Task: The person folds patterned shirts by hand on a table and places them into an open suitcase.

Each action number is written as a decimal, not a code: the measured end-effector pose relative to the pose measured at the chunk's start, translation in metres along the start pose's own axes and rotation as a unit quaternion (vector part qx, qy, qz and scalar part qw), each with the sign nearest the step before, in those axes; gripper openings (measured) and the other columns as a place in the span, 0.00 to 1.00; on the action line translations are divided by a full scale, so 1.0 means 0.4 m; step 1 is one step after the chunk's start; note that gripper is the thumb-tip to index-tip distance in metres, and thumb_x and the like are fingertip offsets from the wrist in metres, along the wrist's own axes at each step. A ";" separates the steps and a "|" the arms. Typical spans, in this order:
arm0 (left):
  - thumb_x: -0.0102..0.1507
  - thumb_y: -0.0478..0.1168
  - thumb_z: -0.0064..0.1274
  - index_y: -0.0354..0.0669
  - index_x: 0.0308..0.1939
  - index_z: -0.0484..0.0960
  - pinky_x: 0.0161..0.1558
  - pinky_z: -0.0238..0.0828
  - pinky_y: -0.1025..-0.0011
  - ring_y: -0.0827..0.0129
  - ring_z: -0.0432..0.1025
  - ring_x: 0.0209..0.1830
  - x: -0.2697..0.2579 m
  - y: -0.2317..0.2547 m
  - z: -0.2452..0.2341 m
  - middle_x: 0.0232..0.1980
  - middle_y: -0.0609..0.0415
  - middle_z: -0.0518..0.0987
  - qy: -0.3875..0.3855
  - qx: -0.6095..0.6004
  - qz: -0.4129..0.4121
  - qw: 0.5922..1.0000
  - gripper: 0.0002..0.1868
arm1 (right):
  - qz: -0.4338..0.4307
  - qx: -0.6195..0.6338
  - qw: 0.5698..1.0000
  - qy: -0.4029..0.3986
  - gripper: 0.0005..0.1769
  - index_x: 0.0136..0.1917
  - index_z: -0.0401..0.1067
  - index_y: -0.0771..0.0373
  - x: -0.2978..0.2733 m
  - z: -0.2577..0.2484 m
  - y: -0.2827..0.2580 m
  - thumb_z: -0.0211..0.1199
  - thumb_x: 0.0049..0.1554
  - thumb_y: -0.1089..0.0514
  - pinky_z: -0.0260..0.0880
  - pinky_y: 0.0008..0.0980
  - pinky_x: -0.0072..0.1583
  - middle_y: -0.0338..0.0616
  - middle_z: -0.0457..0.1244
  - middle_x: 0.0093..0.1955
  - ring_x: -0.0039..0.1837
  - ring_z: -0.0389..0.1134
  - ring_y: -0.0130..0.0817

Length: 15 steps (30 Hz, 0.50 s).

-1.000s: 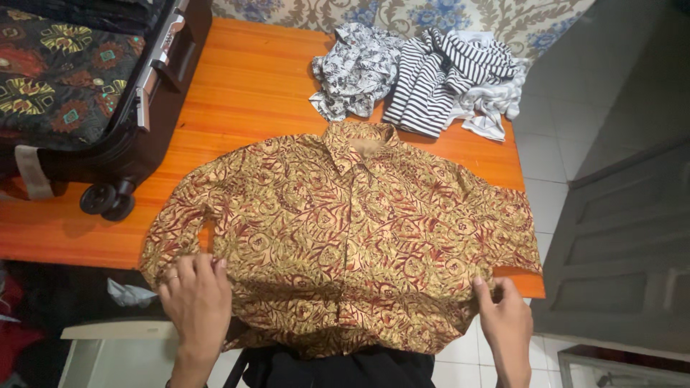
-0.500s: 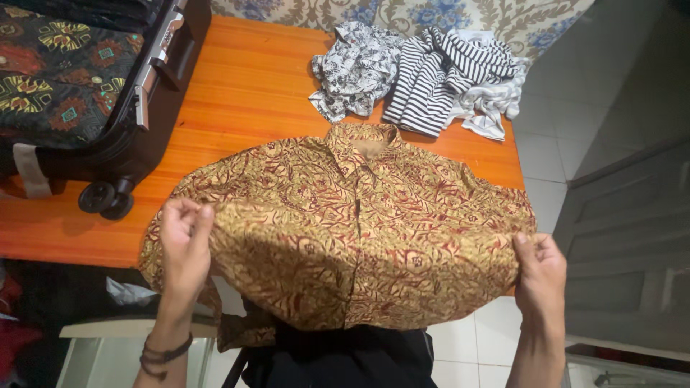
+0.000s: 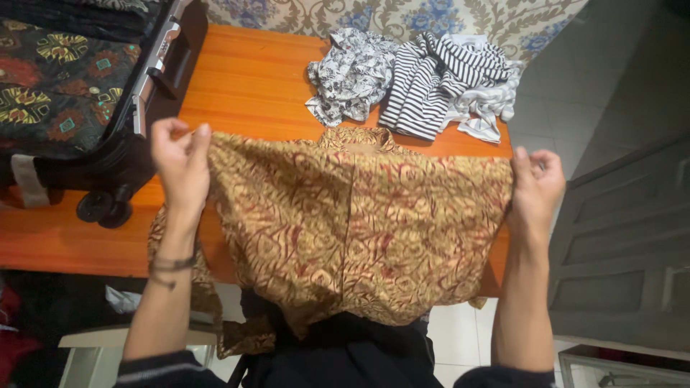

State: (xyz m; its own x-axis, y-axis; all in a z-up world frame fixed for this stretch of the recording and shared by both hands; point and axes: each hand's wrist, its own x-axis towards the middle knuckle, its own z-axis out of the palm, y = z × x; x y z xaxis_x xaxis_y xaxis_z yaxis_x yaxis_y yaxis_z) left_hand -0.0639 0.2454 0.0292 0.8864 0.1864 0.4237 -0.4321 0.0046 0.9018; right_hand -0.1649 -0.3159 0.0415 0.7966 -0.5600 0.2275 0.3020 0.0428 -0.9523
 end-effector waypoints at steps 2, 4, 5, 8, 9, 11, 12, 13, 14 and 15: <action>0.75 0.35 0.55 0.39 0.57 0.62 0.37 0.61 0.81 0.82 0.66 0.37 0.041 -0.054 0.022 0.42 0.55 0.77 0.003 0.034 0.005 0.999 0.16 | -0.043 -0.065 0.997 0.007 0.13 0.58 0.62 0.63 0.077 0.011 0.067 0.66 0.69 0.61 0.61 0.21 0.42 0.37 0.65 0.44 0.42 0.63 0.19; 0.74 0.35 0.56 0.38 0.57 0.62 0.36 0.60 0.78 0.79 0.65 0.35 0.076 -0.106 0.057 0.41 0.52 0.78 0.000 0.065 -0.024 0.998 0.17 | -0.070 -0.184 0.980 0.023 0.15 0.57 0.64 0.65 0.142 0.025 0.137 0.69 0.68 0.57 0.57 0.23 0.39 0.38 0.63 0.41 0.40 0.60 0.21; 0.72 0.36 0.56 0.37 0.58 0.63 0.34 0.60 0.75 0.76 0.64 0.33 0.076 -0.125 0.061 0.40 0.49 0.78 -0.005 0.097 -0.054 0.994 0.18 | -0.068 -0.186 0.980 0.023 0.15 0.57 0.64 0.65 0.157 0.032 0.172 0.69 0.68 0.57 0.57 0.23 0.39 0.38 0.63 0.41 0.40 0.60 0.21; 0.69 0.40 0.55 0.37 0.64 0.62 0.41 0.72 0.69 0.67 0.74 0.38 0.049 -0.142 0.062 0.49 0.41 0.81 -0.062 0.249 -0.142 0.956 0.24 | 0.028 -0.275 0.961 -0.004 0.18 0.58 0.66 0.66 0.146 0.041 0.237 0.68 0.64 0.53 0.61 0.26 0.37 0.38 0.64 0.41 0.37 0.61 0.23; 0.69 0.40 0.55 0.37 0.64 0.62 0.41 0.72 0.69 0.67 0.74 0.38 0.038 -0.133 0.057 0.49 0.41 0.81 -0.062 0.248 -0.139 0.957 0.24 | 0.037 -0.268 0.962 -0.019 0.22 0.63 0.65 0.66 0.123 0.038 0.238 0.68 0.63 0.52 0.62 0.26 0.38 0.39 0.64 0.42 0.37 0.63 0.23; 0.69 0.39 0.59 0.34 0.73 0.59 0.58 0.69 0.59 0.49 0.72 0.60 -0.024 -0.091 0.045 0.61 0.26 0.75 -0.101 0.294 0.008 0.950 0.34 | 0.042 -0.260 0.964 -0.034 0.27 0.67 0.63 0.66 0.074 0.021 0.202 0.69 0.61 0.51 0.64 0.25 0.38 0.40 0.64 0.42 0.38 0.64 0.23; 0.70 0.39 0.58 0.32 0.75 0.55 0.61 0.66 0.58 0.49 0.69 0.64 -0.044 -0.059 0.037 0.67 0.27 0.70 -0.102 0.277 -0.021 0.955 0.36 | -0.029 -0.335 0.941 -0.040 0.31 0.70 0.62 0.69 0.046 0.005 0.166 0.70 0.63 0.52 0.67 0.26 0.43 0.45 0.65 0.48 0.44 0.66 0.26; 0.72 0.39 0.56 0.30 0.78 0.52 0.64 0.63 0.58 0.48 0.66 0.68 -0.090 -0.022 0.017 0.73 0.29 0.66 -0.105 0.262 -0.060 0.957 0.38 | -0.091 -0.409 0.907 -0.050 0.34 0.73 0.60 0.72 -0.002 -0.009 0.136 0.72 0.64 0.52 0.70 0.27 0.48 0.51 0.67 0.54 0.51 0.69 0.29; 0.72 0.39 0.56 0.30 0.78 0.52 0.64 0.63 0.58 0.48 0.66 0.68 -0.135 0.012 0.012 0.73 0.29 0.66 -0.105 0.262 -0.065 0.957 0.38 | -0.087 -0.412 0.905 -0.052 0.34 0.73 0.60 0.72 -0.045 -0.019 0.102 0.72 0.64 0.52 0.70 0.27 0.48 0.51 0.67 0.54 0.51 0.69 0.29; 0.69 0.41 0.54 0.31 0.76 0.55 0.62 0.67 0.58 0.50 0.68 0.64 -0.173 0.047 0.008 0.70 0.34 0.69 -0.086 0.241 -0.062 0.965 0.36 | -0.007 -0.420 0.906 -0.058 0.37 0.74 0.59 0.70 -0.089 -0.032 0.063 0.70 0.60 0.50 0.71 0.28 0.44 0.51 0.67 0.53 0.49 0.69 0.30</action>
State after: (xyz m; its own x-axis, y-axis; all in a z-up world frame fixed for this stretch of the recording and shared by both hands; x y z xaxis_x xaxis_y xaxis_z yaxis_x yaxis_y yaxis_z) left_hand -0.1327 0.2297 0.0170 0.9584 0.0484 0.2814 -0.2308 -0.4489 0.8632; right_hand -0.1924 -0.3053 0.0068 0.8606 -0.4619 0.2147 -0.1523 -0.6356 -0.7569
